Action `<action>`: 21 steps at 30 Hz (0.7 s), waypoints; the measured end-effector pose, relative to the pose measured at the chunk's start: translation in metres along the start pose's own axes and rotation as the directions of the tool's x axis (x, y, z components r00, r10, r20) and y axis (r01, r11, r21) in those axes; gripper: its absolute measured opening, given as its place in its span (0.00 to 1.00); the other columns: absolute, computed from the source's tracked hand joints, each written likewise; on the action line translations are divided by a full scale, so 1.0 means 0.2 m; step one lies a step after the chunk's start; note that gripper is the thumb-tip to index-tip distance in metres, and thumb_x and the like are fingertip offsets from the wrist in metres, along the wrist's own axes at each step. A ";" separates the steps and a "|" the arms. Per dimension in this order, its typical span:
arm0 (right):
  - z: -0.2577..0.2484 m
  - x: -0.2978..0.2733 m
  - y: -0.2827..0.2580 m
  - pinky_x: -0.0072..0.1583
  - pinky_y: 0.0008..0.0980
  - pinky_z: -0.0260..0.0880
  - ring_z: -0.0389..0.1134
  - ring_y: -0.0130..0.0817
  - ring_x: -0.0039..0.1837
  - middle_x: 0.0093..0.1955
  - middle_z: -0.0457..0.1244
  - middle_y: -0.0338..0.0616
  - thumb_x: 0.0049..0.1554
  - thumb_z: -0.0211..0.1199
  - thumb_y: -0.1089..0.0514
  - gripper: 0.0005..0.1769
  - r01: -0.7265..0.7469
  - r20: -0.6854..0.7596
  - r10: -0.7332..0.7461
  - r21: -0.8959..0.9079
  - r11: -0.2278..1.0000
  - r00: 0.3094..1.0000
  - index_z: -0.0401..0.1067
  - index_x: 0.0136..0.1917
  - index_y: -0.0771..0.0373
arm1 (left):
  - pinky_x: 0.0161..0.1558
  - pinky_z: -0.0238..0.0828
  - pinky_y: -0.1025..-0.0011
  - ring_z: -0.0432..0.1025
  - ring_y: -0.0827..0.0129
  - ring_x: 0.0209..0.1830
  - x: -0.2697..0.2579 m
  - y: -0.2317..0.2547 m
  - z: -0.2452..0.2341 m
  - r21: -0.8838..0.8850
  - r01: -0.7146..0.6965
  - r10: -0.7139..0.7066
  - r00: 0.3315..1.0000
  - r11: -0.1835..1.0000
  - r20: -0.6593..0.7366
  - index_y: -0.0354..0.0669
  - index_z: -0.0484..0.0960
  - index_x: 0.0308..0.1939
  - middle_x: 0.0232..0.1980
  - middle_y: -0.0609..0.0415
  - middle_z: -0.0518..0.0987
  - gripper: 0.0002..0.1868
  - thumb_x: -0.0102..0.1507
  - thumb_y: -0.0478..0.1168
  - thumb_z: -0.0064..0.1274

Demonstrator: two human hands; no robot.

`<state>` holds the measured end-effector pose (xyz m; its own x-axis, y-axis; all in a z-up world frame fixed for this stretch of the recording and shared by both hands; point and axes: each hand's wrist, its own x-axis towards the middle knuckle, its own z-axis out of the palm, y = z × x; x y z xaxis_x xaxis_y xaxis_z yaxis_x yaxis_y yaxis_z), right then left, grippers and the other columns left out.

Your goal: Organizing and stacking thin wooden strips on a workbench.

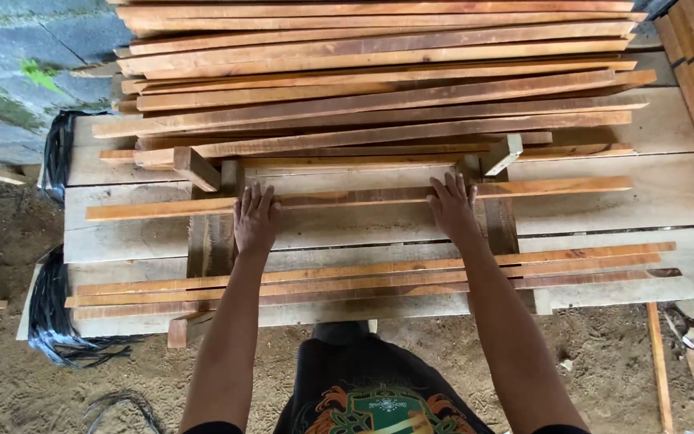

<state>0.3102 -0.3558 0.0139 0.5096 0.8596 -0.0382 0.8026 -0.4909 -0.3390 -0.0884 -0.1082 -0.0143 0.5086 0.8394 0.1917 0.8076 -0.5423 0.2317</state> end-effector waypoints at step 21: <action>0.03 -0.16 0.02 0.65 0.43 0.71 0.72 0.38 0.63 0.55 0.71 0.31 0.56 0.71 0.39 0.14 0.081 -0.477 -0.170 -0.200 0.976 0.862 0.81 0.53 0.41 | 0.65 0.69 0.52 0.64 0.54 0.76 -0.32 0.12 -0.19 -0.027 -0.047 0.040 0.974 0.999 -0.225 0.53 0.75 0.70 0.76 0.52 0.71 0.22 0.72 0.46 0.45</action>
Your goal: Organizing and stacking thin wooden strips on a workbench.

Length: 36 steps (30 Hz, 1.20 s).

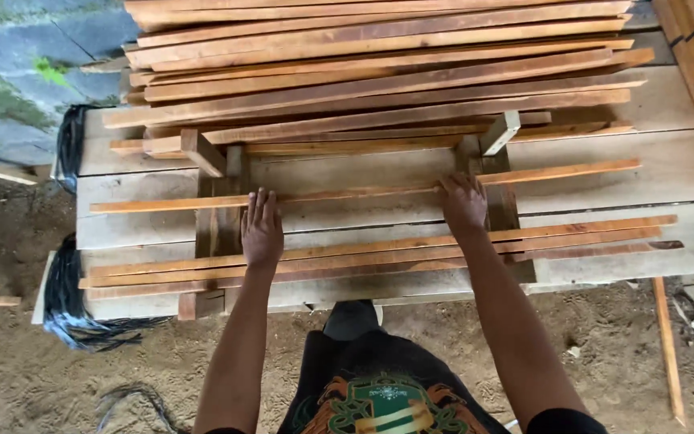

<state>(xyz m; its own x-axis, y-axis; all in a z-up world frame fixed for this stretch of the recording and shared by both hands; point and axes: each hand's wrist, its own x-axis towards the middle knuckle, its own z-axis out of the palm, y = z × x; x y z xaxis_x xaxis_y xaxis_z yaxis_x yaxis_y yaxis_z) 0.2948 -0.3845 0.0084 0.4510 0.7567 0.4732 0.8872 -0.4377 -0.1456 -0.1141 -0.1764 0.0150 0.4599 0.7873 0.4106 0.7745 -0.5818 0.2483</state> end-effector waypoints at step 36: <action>-0.22 -0.17 -0.14 0.58 0.42 0.70 0.71 0.42 0.44 0.35 0.64 0.40 0.48 0.72 0.49 0.13 0.135 -0.162 -0.126 0.049 0.990 0.979 0.70 0.38 0.56 | 0.64 0.57 0.58 0.74 0.68 0.58 -0.16 -0.12 0.23 0.122 0.008 0.008 0.991 0.992 -0.133 0.55 0.76 0.43 0.45 0.60 0.79 0.08 0.70 0.51 0.46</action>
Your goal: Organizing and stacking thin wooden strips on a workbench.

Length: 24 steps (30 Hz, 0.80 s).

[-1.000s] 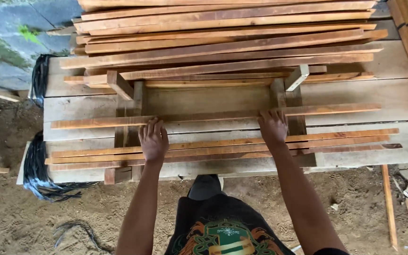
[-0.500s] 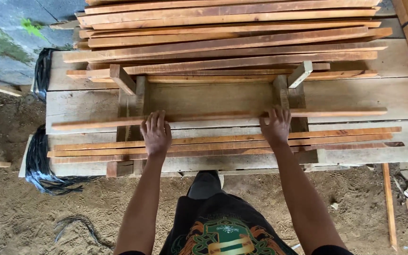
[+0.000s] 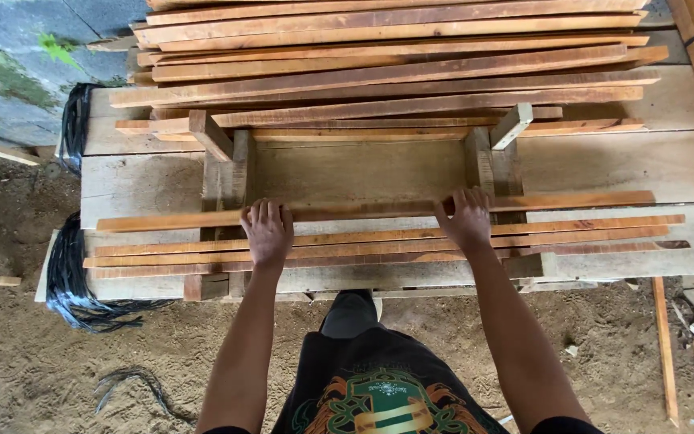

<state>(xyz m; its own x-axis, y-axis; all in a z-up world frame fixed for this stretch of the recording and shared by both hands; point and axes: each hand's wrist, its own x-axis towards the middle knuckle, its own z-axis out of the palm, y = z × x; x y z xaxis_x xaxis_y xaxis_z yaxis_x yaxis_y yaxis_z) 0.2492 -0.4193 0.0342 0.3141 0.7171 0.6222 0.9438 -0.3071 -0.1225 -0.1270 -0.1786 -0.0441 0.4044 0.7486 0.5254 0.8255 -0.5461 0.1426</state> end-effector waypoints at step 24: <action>0.03 -0.06 -0.05 0.37 0.45 0.70 0.69 0.48 0.31 0.26 0.61 0.40 0.50 0.70 0.48 0.15 -0.110 0.010 0.110 0.045 0.993 0.994 0.69 0.28 0.50 | 0.45 0.72 0.69 0.80 0.69 0.27 0.05 0.06 -0.17 -0.090 -0.054 0.048 0.996 0.995 -0.070 0.58 0.74 0.17 0.19 0.63 0.78 0.18 0.63 0.42 0.51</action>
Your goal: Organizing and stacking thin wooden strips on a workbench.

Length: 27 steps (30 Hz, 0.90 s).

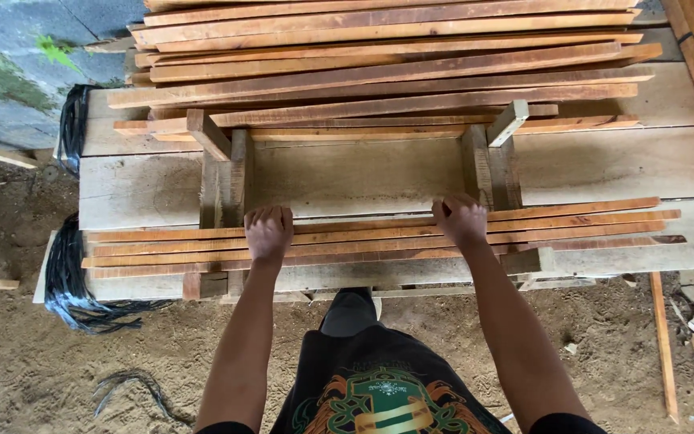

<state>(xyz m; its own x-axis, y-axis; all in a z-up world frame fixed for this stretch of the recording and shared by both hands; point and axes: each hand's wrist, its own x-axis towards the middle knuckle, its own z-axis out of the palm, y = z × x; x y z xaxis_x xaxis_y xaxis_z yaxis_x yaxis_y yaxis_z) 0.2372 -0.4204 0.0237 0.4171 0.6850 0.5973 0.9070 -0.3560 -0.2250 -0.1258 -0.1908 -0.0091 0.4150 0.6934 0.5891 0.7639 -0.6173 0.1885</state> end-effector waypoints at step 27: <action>0.31 0.76 0.24 0.59 0.55 0.71 0.73 0.61 0.57 0.52 0.72 0.54 0.62 0.51 0.37 0.27 -0.387 0.799 0.296 -0.086 0.918 0.524 0.79 0.50 0.60 | 0.68 0.59 0.38 0.70 0.37 0.69 0.68 -0.04 0.33 0.207 0.339 -0.341 0.404 0.917 0.849 0.49 0.79 0.58 0.63 0.41 0.80 0.29 0.65 0.62 0.41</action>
<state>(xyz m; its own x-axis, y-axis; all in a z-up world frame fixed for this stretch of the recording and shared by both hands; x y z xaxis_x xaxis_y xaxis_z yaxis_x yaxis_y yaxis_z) 0.3478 -0.2939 0.0568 0.5338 0.7609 -0.3689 0.6658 -0.6471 -0.3714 -0.0432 -0.0663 0.0166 0.3264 0.8065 -0.4930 0.9442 -0.2538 0.2099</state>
